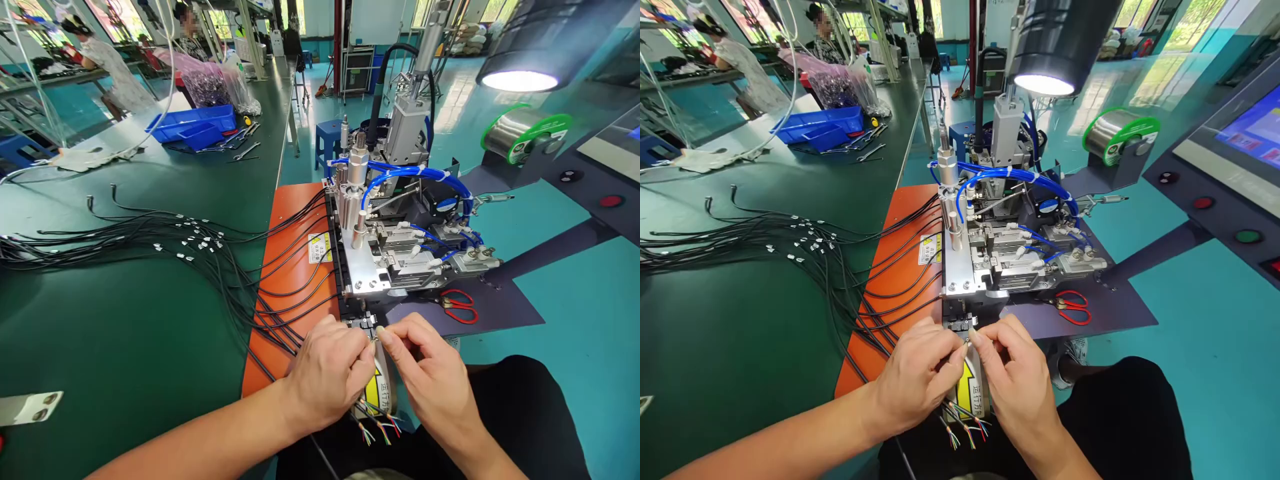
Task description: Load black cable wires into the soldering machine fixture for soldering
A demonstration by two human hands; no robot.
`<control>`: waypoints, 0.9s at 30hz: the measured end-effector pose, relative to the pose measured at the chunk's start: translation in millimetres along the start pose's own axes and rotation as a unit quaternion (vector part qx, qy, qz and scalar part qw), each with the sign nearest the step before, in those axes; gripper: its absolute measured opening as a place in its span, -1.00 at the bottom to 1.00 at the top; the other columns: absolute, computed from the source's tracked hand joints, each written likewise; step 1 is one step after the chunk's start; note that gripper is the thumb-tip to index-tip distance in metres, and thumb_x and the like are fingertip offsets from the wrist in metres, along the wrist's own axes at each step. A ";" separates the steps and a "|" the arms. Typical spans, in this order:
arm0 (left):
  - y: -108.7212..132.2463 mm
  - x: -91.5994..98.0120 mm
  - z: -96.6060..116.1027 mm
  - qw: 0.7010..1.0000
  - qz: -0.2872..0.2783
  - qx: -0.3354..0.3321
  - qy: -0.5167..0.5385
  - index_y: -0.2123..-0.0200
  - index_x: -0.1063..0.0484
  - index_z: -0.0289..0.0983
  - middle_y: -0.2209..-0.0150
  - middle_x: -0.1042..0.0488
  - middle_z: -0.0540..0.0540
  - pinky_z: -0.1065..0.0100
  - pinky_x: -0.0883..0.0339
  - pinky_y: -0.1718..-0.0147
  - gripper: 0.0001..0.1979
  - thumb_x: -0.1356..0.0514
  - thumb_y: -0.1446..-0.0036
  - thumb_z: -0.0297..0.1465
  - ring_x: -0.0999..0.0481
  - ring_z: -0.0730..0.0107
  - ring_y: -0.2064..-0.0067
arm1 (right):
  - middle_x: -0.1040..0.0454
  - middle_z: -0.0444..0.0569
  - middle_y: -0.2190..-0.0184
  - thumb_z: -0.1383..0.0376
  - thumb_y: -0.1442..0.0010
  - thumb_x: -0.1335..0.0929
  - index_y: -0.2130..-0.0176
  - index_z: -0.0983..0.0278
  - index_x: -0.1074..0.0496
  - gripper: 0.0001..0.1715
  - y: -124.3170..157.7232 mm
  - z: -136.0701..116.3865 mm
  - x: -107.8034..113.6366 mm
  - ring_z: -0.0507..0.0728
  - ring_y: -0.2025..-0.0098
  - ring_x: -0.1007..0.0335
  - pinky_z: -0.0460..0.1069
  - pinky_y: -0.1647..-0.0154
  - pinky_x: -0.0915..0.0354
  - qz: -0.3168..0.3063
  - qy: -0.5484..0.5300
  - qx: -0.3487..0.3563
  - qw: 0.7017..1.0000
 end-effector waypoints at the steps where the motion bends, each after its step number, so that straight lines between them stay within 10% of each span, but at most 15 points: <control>1: 0.4 -0.7 -0.6 1.000 0.001 0.009 0.003 0.51 -0.20 -0.25 0.58 -0.26 0.02 0.32 -0.07 0.42 -0.72 -0.06 -0.29 -0.45 -0.23 0.42 0.50 | -0.33 -0.14 0.41 0.11 -0.33 -0.33 0.38 0.21 -0.47 -0.69 2.0 2.8 -3.2 0.04 0.39 -0.26 -0.07 0.36 -0.20 0.013 -0.018 -0.008 1.000; 27: 0.2 1.2 0.8 0.998 -0.009 0.058 0.029 0.47 -0.28 -0.27 0.53 -0.40 0.00 0.32 -0.11 0.40 -0.74 -0.04 -0.30 -0.42 -0.33 0.42 0.47 | -0.37 -0.07 0.36 0.10 -0.18 -0.45 0.19 0.24 -0.57 -0.72 5.5 10.7 -2.9 0.06 0.37 -0.26 -0.08 0.42 -0.25 -0.017 -0.140 -0.073 0.987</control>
Point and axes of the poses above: each hand's wrist, its own y-axis away from the middle knuckle, its own x-axis out of the back of the hand, z = x × y, the point moved 1 cm from there along -y, towards the middle knuckle
